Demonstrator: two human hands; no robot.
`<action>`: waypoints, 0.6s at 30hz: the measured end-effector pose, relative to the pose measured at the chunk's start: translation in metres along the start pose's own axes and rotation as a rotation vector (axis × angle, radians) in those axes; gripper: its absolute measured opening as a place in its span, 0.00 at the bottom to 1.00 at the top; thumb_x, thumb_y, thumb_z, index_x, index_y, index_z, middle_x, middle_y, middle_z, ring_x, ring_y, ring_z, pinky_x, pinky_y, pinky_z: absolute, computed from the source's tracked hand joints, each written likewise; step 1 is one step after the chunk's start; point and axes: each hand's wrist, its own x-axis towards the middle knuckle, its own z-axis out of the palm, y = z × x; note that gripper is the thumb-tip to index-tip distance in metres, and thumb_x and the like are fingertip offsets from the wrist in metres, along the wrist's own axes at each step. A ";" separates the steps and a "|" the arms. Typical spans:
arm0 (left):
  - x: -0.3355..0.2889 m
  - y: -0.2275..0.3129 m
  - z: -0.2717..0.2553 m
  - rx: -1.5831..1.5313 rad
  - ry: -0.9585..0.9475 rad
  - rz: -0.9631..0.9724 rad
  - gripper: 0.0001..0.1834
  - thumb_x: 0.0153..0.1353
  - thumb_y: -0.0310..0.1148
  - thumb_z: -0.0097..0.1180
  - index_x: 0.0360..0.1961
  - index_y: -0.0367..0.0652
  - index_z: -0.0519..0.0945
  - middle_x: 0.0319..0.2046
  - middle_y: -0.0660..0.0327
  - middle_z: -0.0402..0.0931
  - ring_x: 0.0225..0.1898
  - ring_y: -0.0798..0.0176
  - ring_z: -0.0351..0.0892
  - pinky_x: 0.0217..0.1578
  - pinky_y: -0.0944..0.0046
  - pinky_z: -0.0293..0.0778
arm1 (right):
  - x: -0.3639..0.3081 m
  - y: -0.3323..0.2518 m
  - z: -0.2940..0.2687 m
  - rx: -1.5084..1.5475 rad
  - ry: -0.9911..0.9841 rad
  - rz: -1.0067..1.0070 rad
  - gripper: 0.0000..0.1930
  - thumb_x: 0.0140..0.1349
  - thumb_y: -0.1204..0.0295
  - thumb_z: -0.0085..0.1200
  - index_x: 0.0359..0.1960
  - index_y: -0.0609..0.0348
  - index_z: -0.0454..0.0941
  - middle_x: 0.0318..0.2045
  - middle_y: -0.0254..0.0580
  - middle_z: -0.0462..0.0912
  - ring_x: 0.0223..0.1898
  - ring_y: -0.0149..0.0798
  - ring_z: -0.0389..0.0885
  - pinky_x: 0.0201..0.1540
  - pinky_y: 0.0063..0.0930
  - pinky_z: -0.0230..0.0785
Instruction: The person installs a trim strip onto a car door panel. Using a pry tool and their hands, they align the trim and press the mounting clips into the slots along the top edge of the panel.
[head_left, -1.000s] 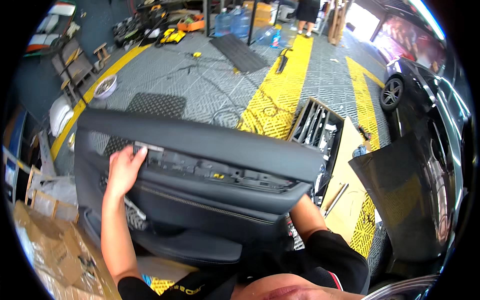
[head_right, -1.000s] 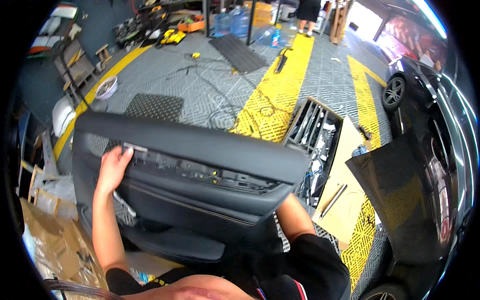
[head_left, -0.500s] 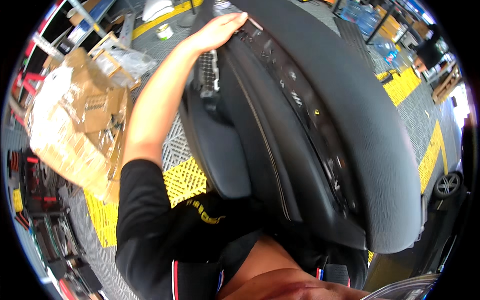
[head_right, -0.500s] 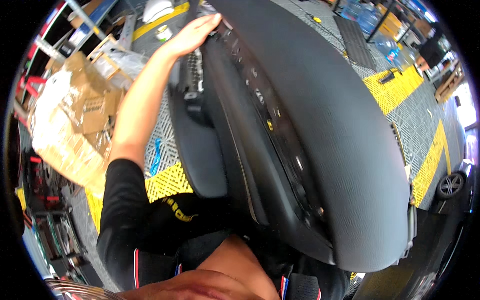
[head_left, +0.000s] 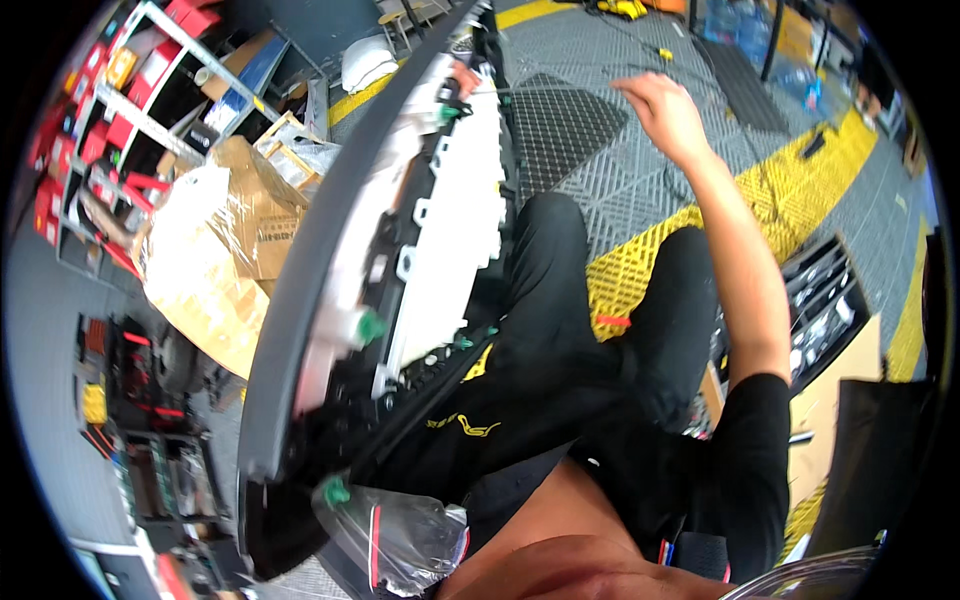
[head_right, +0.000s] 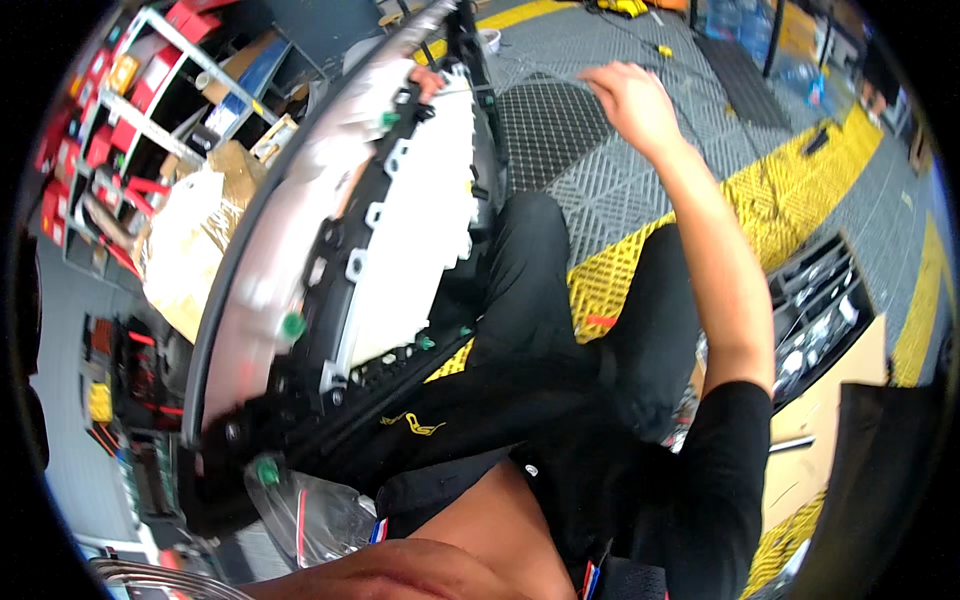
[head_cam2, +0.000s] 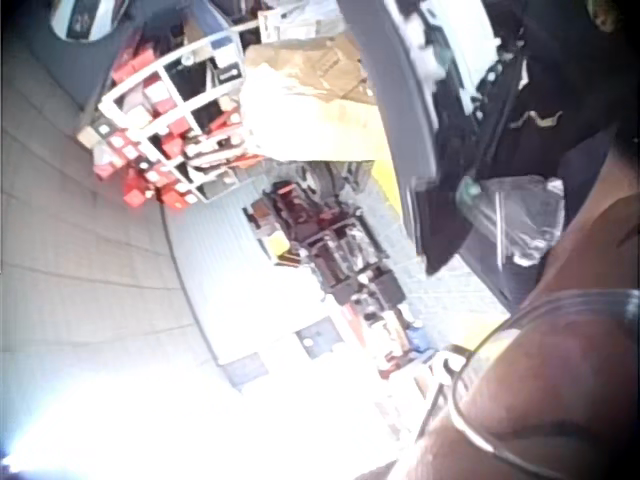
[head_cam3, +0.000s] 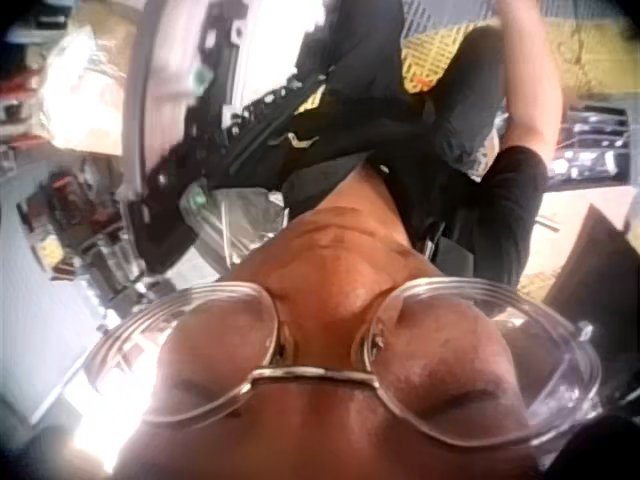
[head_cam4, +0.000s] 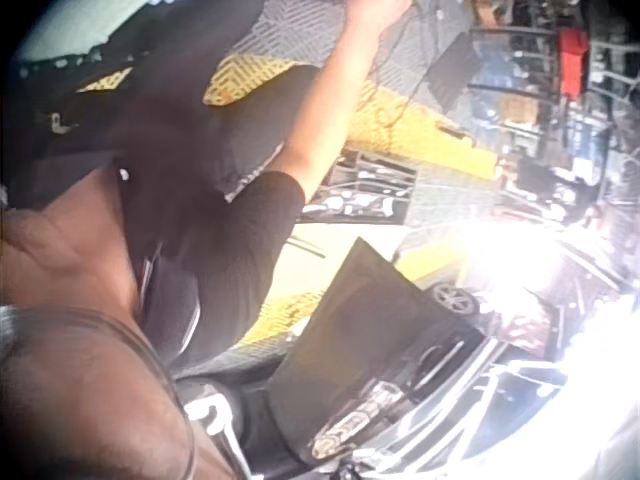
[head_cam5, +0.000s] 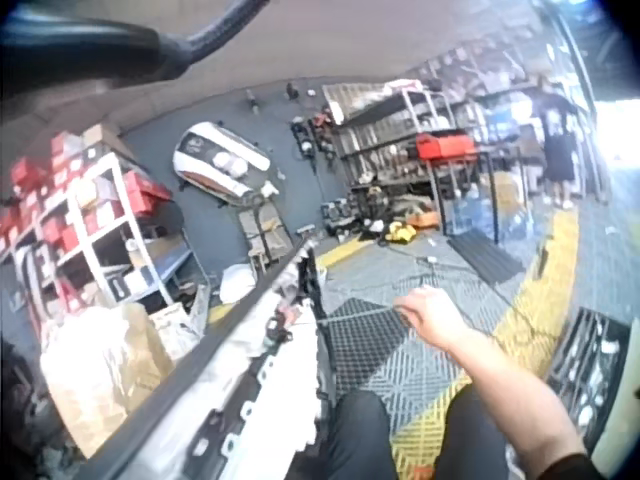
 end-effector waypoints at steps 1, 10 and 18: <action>0.000 0.005 -0.001 0.004 0.000 0.000 0.41 0.78 0.61 0.38 0.74 0.36 0.71 0.64 0.54 0.79 0.61 0.61 0.75 0.68 0.58 0.64 | 0.002 0.005 0.007 0.022 0.048 -0.047 0.11 0.70 0.69 0.59 0.51 0.48 0.88 0.42 0.41 0.88 0.48 0.52 0.85 0.53 0.45 0.76; -0.013 0.024 -0.021 0.058 0.028 -0.015 0.42 0.77 0.62 0.37 0.74 0.36 0.72 0.64 0.54 0.79 0.62 0.60 0.75 0.69 0.58 0.64 | 0.023 -0.006 0.022 0.117 0.133 -0.070 0.08 0.67 0.71 0.62 0.45 0.55 0.88 0.41 0.46 0.88 0.46 0.55 0.85 0.51 0.47 0.77; -0.014 0.026 -0.022 0.066 0.024 -0.012 0.43 0.77 0.63 0.36 0.73 0.35 0.72 0.64 0.53 0.79 0.63 0.59 0.75 0.69 0.57 0.64 | 0.040 -0.005 0.036 0.209 0.173 -0.129 0.07 0.64 0.70 0.64 0.42 0.54 0.89 0.36 0.47 0.87 0.44 0.57 0.84 0.49 0.48 0.76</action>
